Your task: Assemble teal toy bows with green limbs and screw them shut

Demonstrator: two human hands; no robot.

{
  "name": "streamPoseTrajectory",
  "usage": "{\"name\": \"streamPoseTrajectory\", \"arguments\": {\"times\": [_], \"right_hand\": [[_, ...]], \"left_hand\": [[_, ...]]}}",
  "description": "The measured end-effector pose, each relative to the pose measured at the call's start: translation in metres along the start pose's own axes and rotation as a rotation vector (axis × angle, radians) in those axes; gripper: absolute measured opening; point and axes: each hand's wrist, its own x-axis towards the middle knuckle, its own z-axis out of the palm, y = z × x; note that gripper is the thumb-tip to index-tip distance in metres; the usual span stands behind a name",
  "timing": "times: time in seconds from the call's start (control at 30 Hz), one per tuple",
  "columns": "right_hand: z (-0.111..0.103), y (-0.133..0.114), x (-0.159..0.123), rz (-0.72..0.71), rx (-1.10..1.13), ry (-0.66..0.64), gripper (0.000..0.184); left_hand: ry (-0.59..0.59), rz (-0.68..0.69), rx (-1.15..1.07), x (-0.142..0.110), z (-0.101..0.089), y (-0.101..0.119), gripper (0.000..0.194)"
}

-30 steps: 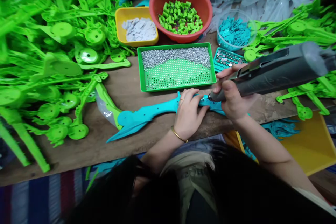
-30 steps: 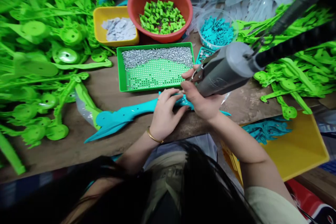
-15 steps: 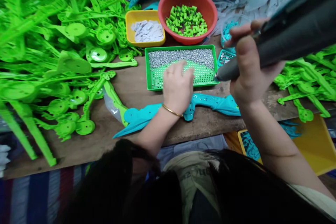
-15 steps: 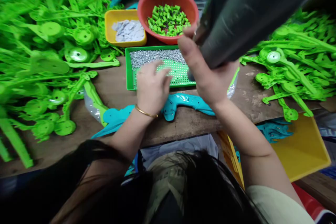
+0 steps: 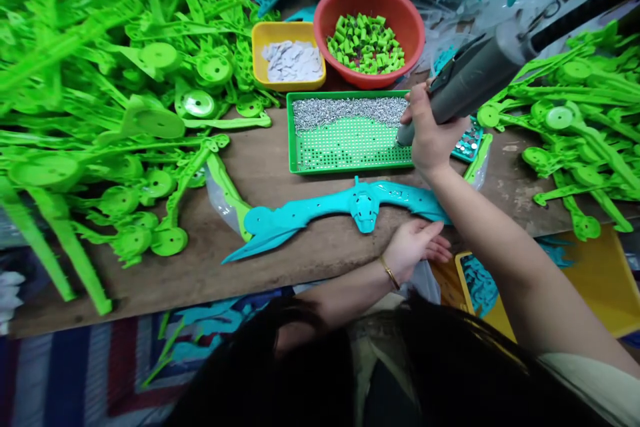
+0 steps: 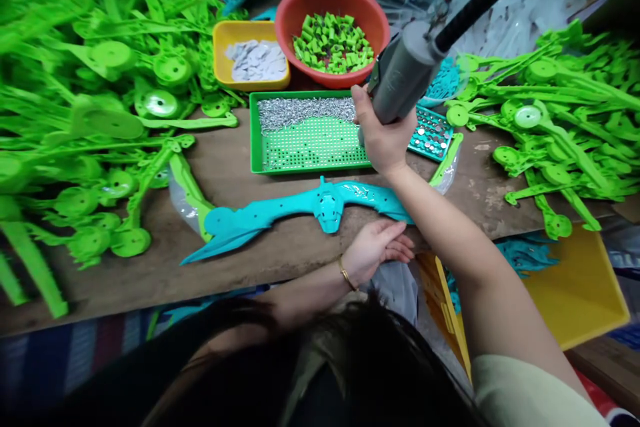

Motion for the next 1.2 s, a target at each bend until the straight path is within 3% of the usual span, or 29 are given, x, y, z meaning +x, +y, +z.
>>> {"name": "streamPoseTrajectory", "arguments": {"times": [0.13,0.27,0.37,0.47,0.6,0.87,1.03,1.2], "right_hand": [[0.004,-0.012,0.005,-0.01,-0.009,0.072,0.033],[-0.012,-0.052,0.007,-0.039,0.131,0.177,0.031],[-0.038,-0.084,-0.006,-0.06,0.223,0.133,0.024],[-0.063,-0.099,-0.029,0.011,0.208,0.025,0.02],[-0.076,-0.093,-0.05,0.032,0.157,-0.028,0.025],[-0.075,-0.064,-0.06,0.092,-0.001,-0.045,0.028],[-0.075,-0.062,-0.065,0.088,-0.025,-0.078,0.026],[-0.072,-0.067,-0.063,0.131,-0.036,-0.027,0.026]], "left_hand": [[0.07,0.038,-0.085,0.005,0.01,0.007,0.025],[0.12,0.06,-0.071,0.01,0.016,0.005,0.028],[0.153,0.089,-0.071,0.012,0.016,0.002,0.027],[0.173,0.114,-0.089,0.015,0.016,-0.002,0.025],[0.164,0.148,-0.096,0.017,0.017,-0.004,0.021],[0.166,0.184,-0.134,0.017,0.018,-0.006,0.023],[0.173,0.182,-0.125,0.017,0.017,-0.008,0.036],[0.199,0.19,-0.06,0.022,0.016,-0.01,0.04]]}}
